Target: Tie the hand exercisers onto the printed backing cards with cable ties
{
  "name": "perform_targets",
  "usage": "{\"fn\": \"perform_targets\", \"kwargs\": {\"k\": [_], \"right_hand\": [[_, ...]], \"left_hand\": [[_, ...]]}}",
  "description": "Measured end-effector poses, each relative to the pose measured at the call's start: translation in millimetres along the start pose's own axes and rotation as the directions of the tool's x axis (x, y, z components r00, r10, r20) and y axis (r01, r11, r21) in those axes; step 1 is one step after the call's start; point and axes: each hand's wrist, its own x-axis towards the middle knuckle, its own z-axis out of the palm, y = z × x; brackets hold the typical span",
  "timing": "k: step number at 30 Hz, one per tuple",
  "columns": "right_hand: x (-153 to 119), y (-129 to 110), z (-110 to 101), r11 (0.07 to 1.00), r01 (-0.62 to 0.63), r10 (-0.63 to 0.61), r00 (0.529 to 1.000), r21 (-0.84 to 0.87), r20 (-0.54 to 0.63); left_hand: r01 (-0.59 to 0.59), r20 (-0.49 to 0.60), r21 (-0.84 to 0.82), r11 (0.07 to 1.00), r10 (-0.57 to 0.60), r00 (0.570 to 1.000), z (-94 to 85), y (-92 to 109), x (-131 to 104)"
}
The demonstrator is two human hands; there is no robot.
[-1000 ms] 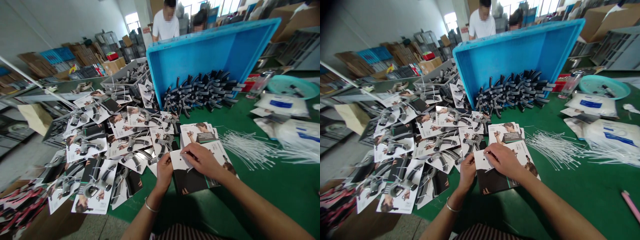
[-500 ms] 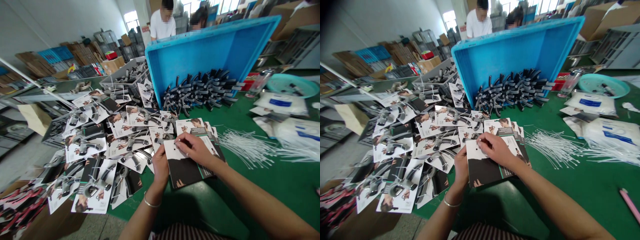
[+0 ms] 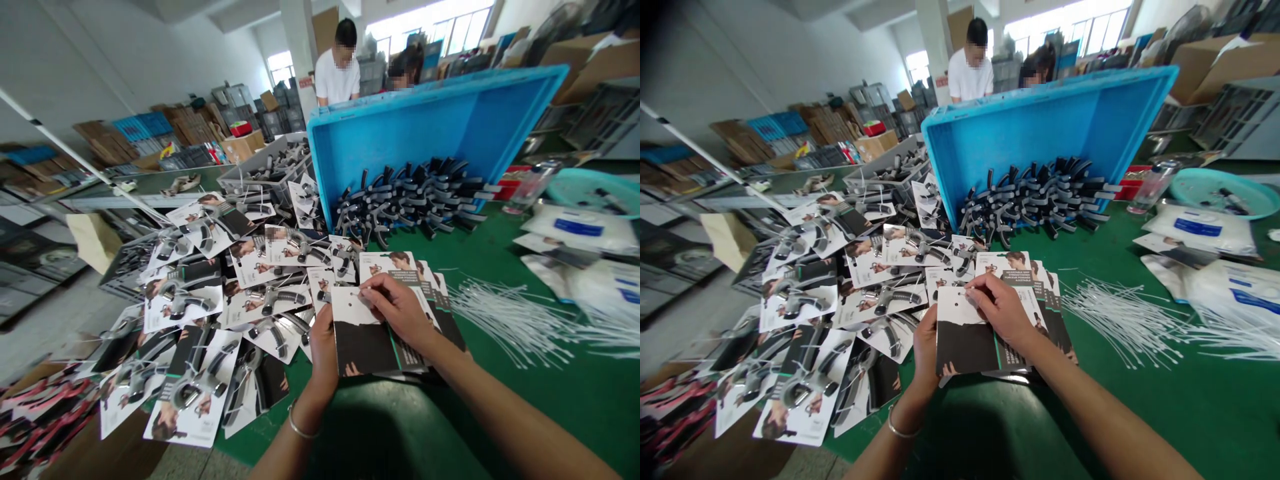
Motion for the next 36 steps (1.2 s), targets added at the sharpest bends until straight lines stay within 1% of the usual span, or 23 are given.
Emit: {"fn": "perform_targets", "kwargs": {"k": [3, 8, 12, 15, 19, 22, 26, 32, 36], "right_hand": [[-3.4, -7.3, -2.2, 0.999, 0.025, -0.025, 1.0, -0.039, 0.0], [-18.0, -20.1, -1.6, 0.979, 0.143, -0.14, 0.99, -0.142, 0.034], [-26.6, -23.8, 1.6, 0.961, 0.191, -0.184, 0.981, -0.198, 0.055], [-28.0, -24.0, 3.2, 0.95, 0.227, -0.219, 0.974, -0.215, 0.063], [-28.6, -22.8, 3.2, 0.918, 0.341, -0.31, 0.935, -0.201, 0.171], [-32.5, -22.2, 3.0, 0.915, 0.351, -0.307, 0.925, -0.197, 0.222], [-40.6, -22.2, 4.8, 0.913, 0.355, -0.301, 0.919, -0.2, 0.257], [-47.5, -19.0, 10.5, 0.872, 0.394, -0.353, 0.917, -0.29, 0.184], [-51.2, -18.1, 10.9, 0.854, 0.415, -0.379, 0.909, -0.315, 0.172]], "left_hand": [[-0.031, 0.003, 0.004, 1.0, 0.031, 1.0, -2.8, -2.4, -1.4], [-0.139, 0.034, 0.053, 0.989, 0.138, 0.99, -11.2, -9.4, -12.6], [-0.237, 0.009, 0.081, 0.968, 0.237, 0.972, -18.0, -13.0, -23.1], [-0.257, 0.025, 0.105, 0.961, 0.256, 0.966, -19.6, -12.7, -27.0], [-0.271, 0.057, 0.104, 0.957, 0.267, 0.962, -20.5, -12.9, -30.6], [-0.258, 0.078, 0.09, 0.962, 0.252, 0.965, -23.4, -16.2, -36.5], [-0.204, 0.073, 0.051, 0.978, 0.2, 0.977, -27.5, -20.8, -47.3], [-0.105, 0.124, -0.037, 0.994, 0.109, 0.986, -27.6, -16.6, -59.4], [0.001, 0.065, -0.14, 0.99, 0.009, 0.998, -23.4, -15.4, -60.4]]}}
